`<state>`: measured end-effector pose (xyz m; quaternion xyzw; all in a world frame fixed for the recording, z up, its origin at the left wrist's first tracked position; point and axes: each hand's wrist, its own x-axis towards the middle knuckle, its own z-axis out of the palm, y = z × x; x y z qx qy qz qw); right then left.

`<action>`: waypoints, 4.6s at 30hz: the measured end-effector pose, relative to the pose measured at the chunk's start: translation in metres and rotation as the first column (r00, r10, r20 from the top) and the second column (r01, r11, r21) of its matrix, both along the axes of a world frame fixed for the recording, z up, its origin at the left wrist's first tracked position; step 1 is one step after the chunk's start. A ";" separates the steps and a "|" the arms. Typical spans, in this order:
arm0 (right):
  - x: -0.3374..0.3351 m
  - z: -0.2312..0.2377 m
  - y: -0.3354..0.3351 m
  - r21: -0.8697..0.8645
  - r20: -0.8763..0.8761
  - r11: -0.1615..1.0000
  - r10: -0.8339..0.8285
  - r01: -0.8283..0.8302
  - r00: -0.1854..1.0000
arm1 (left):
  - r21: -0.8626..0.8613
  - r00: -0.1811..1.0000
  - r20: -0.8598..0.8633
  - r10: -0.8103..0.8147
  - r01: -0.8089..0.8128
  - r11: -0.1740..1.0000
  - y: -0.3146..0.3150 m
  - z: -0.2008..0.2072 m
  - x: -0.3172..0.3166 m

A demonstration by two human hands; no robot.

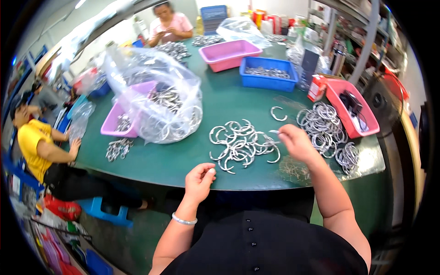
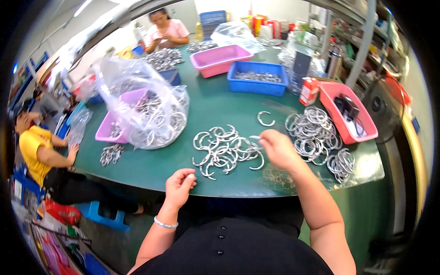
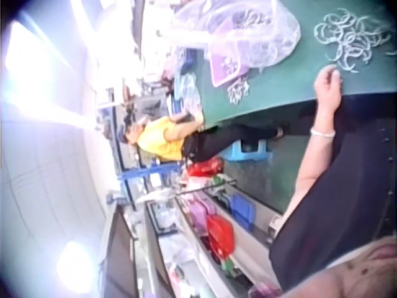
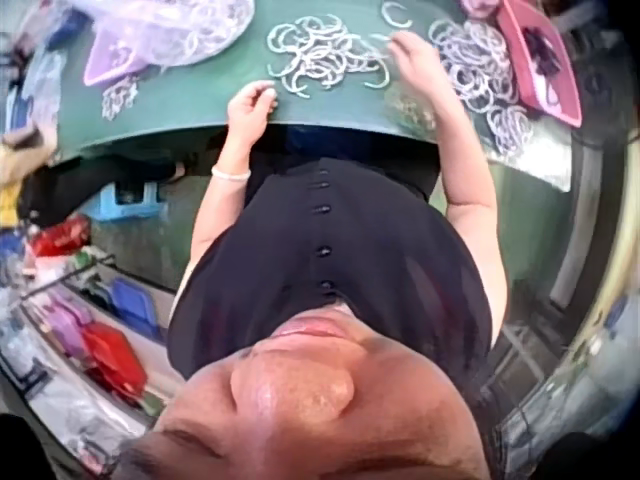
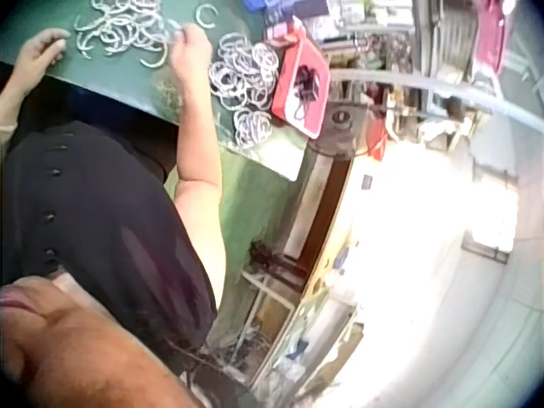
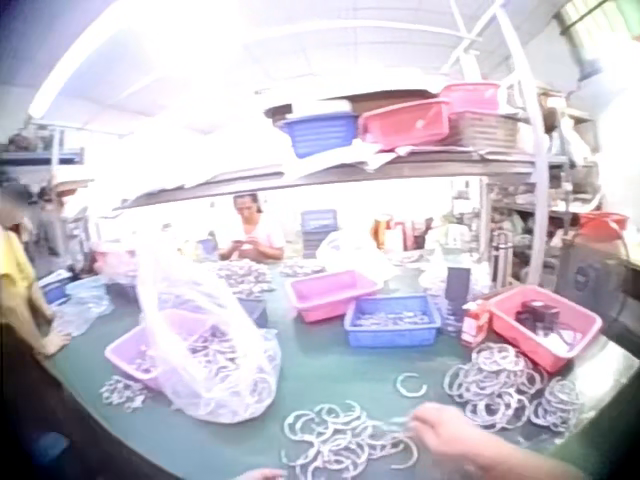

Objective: The person joins metal hoops by fitting small components into the gap of a larger ring by hand. The person picks up metal parts from piles on the table, connects them, and places the assembled pieces into a new pile.

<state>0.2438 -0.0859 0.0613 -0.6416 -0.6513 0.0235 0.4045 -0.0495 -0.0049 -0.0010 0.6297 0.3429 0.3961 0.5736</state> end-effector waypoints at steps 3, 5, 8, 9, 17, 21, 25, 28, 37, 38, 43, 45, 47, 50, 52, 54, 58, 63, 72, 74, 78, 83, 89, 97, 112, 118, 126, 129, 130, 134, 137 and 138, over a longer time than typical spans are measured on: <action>0.002 0.016 0.003 -0.156 -0.160 0.981 -0.142 0.117 0.977 | 0.020 0.999 -0.034 0.008 -0.007 1.000 0.000 0.003 -0.001; 0.002 0.013 0.008 -0.238 -0.044 0.965 -0.124 0.110 0.991 | 0.000 0.999 -0.036 -0.004 0.004 1.000 0.000 0.004 -0.001; 0.006 0.010 0.017 -0.143 -0.086 0.971 -0.204 0.191 0.975 | -0.001 0.999 -0.034 -0.002 0.002 1.000 0.000 0.005 -0.003; 0.009 0.010 0.018 -0.134 -0.099 0.969 -0.222 0.208 0.970 | 0.000 1.000 -0.030 -0.008 0.008 1.000 0.000 0.004 -0.003; 0.017 0.003 0.019 -0.187 -0.135 0.958 -0.245 0.218 0.960 | -0.233 0.992 -0.020 0.126 -0.127 0.964 0.041 0.039 -0.012; 0.004 0.007 0.019 -0.051 -0.118 0.979 -0.204 0.200 0.972 | -0.353 0.988 -0.067 0.140 -0.154 0.923 0.068 0.050 -0.023; 0.007 0.001 0.019 -0.061 -0.146 0.987 -0.155 0.147 0.977 | -0.309 0.994 -0.069 0.087 -0.104 0.945 0.049 0.018 -0.014; -0.007 -0.009 0.018 -0.152 -0.027 0.984 -0.097 0.092 0.995 | -0.074 0.989 0.005 0.145 -0.144 0.987 0.030 -0.002 -0.018; -0.005 -0.025 0.006 -0.171 -0.646 0.983 -0.060 -0.068 0.761 | 0.326 0.972 -0.087 0.220 -0.181 0.928 0.017 -0.002 -0.009; -0.006 -0.023 0.006 -0.173 -0.649 0.982 -0.059 -0.071 0.759 | 0.297 0.975 -0.089 0.205 -0.171 0.939 0.017 -0.001 -0.011; -0.007 -0.020 0.001 -0.171 -0.635 0.981 -0.034 -0.097 0.772 | 0.244 0.983 -0.079 0.168 -0.144 0.959 0.016 0.001 -0.012; -0.007 -0.020 -0.002 -0.172 -0.640 0.980 -0.034 -0.100 0.767 | 0.248 0.983 -0.077 0.168 -0.144 0.958 0.017 0.002 -0.012; -0.006 -0.020 -0.005 -0.176 -0.646 0.979 -0.038 -0.101 0.763 | 0.249 0.983 -0.077 0.164 -0.140 0.958 0.016 0.003 -0.012; -0.005 -0.019 -0.009 -0.158 -0.678 0.985 -0.053 -0.076 0.734 | 0.257 0.983 -0.085 0.164 -0.138 0.957 0.016 0.002 -0.013; 0.002 -0.024 -0.010 -0.150 -0.685 0.985 -0.043 -0.083 0.727 | 0.252 0.982 -0.072 0.173 -0.150 0.956 0.016 0.002 -0.013; 0.006 -0.024 -0.014 -0.146 -0.711 0.987 -0.057 -0.068 0.701 | 0.259 0.982 -0.080 0.173 -0.147 0.955 0.016 0.002 -0.013; 0.003 -0.015 -0.025 -0.189 -0.726 0.980 -0.096 -0.064 0.681 | 0.336 0.978 -0.097 0.186 -0.144 0.931 0.016 0.003 -0.006; -0.027 -0.007 -0.017 -0.113 -0.868 0.984 -0.031 -0.136 0.495 | 0.245 0.983 -0.074 0.167 -0.144 0.959 0.020 -0.008 -0.009; -0.052 -0.014 -0.027 0.022 -0.980 0.938 0.088 -0.346 0.176 | -0.015 0.997 -0.006 0.076 -0.076 0.997 -0.007 0.011 0.005; -0.062 -0.014 -0.026 0.030 -0.981 0.925 0.101 -0.380 0.168 | -0.073 0.999 -0.031 0.011 -0.014 0.997 -0.025 0.021 0.010; -0.078 -0.017 -0.025 0.064 -0.976 0.879 0.155 -0.472 0.156 | -0.168 0.984 0.088 -0.156 0.169 0.971 -0.045 0.025 0.020; -0.094 -0.020 -0.032 0.032 -0.981 0.823 0.134 -0.567 0.139 | -0.283 0.984 0.132 -0.118 0.152 0.947 -0.056 0.028 0.013; -0.092 -0.015 -0.025 0.077 -0.978 0.798 0.176 -0.597 0.110 | -0.388 0.973 0.218 -0.069 0.152 0.909 -0.048 0.046 0.015; -0.093 -0.013 -0.028 0.074 -0.976 0.774 0.186 -0.628 0.114 | -0.432 0.938 0.340 -0.071 0.223 0.874 -0.040 0.052 0.010; -0.114 -0.003 -0.018 0.137 -0.472 0.868 0.481 -0.477 0.739 | -0.328 0.961 0.256 0.105 -0.016 0.945 -0.052 0.051 0.017; -0.128 0.002 -0.013 0.141 0.310 0.904 0.346 -0.403 0.886 | -0.147 0.955 0.297 -0.024 0.071 0.987 -0.058 0.055 0.013; -0.105 -0.006 -0.018 0.063 -0.671 0.962 0.237 -0.265 0.703 | -0.404 0.917 0.391 0.074 0.099 0.909 -0.045 0.060 0.000; -0.099 0.000 -0.018 -0.021 -0.879 0.911 0.179 -0.411 0.442 | -0.422 0.913 0.405 0.050 0.138 0.896 -0.045 0.063 0.000; -0.098 0.001 -0.019 -0.053 -0.921 0.876 0.142 -0.479 0.362 | -0.427 0.911 0.410 0.048 0.145 0.893 -0.045 0.063 0.000; -0.103 0.003 -0.020 -0.035 -0.957 0.850 0.123 -0.526 0.263 | -0.416 0.912 0.410 0.021 0.166 0.894 -0.045 0.064 0.001; -0.103 0.005 -0.020 -0.033 -0.961 0.846 0.119 -0.531 0.250 | -0.418 0.919 0.395 0.005 0.174 0.892 -0.046 0.064 0.001; -0.103 0.005 -0.020 -0.039 -0.964 0.843 0.110 -0.537 0.243 | -0.421 0.918 0.396 0.006 0.175 0.890 -0.046 0.063 0.001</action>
